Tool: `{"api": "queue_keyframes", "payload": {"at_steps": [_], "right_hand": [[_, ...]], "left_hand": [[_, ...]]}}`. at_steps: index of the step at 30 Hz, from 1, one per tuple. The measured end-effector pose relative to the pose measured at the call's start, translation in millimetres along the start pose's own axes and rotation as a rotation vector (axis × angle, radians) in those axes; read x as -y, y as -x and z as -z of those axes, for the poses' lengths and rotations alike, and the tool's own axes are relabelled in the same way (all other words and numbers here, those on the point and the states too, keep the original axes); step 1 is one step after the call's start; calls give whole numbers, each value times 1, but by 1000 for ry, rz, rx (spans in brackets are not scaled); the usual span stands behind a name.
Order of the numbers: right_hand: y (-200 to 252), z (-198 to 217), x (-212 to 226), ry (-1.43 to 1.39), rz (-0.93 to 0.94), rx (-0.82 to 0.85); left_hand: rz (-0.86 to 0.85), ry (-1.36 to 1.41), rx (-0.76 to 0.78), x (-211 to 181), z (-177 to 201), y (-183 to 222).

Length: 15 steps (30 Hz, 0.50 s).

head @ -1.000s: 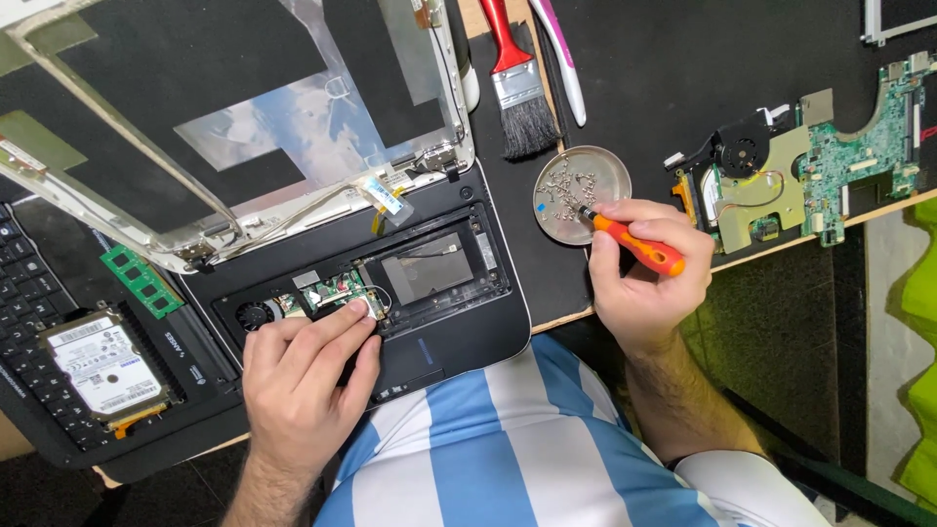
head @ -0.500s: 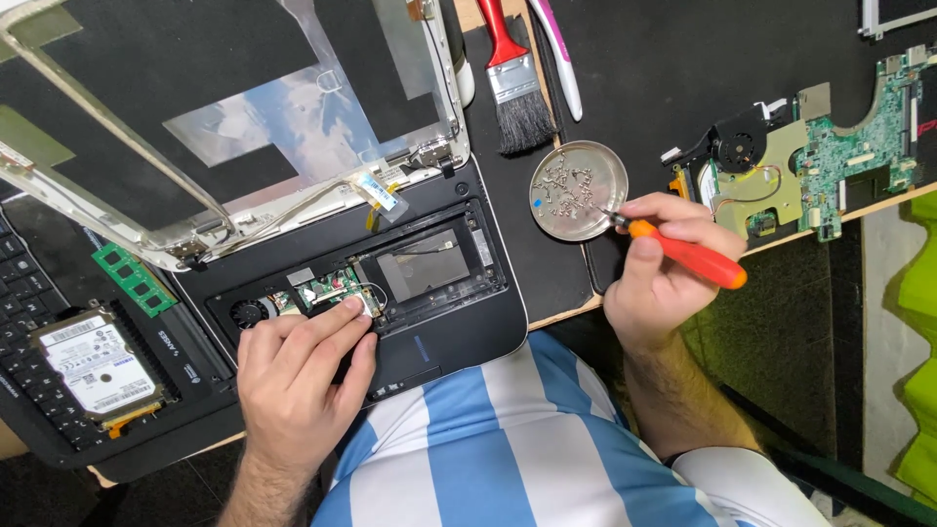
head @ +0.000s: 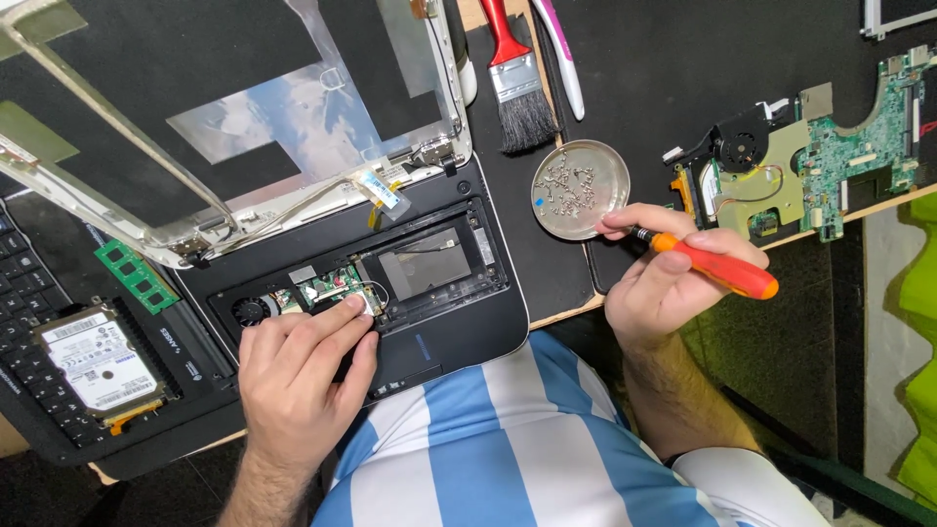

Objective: Installing RAM modules, a hard drive, and fastening internal components with a screwdriver during a laptop repair.

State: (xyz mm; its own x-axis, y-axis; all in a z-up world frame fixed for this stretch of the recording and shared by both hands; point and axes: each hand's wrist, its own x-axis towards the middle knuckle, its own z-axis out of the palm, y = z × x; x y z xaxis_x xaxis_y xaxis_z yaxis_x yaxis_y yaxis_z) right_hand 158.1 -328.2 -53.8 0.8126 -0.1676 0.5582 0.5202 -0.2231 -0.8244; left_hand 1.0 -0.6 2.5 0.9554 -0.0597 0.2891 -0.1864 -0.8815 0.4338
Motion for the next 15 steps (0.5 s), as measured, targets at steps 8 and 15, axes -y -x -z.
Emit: {"api": "queue_keyframes", "payload": {"at_steps": [8,15], "right_hand": [[-10,11,1,30,100,217],[-18,2,20,150,97,370]], "left_hand": [[-6,-2,-5,0,-1,-1],[5,0,3,0,0,0]]}}
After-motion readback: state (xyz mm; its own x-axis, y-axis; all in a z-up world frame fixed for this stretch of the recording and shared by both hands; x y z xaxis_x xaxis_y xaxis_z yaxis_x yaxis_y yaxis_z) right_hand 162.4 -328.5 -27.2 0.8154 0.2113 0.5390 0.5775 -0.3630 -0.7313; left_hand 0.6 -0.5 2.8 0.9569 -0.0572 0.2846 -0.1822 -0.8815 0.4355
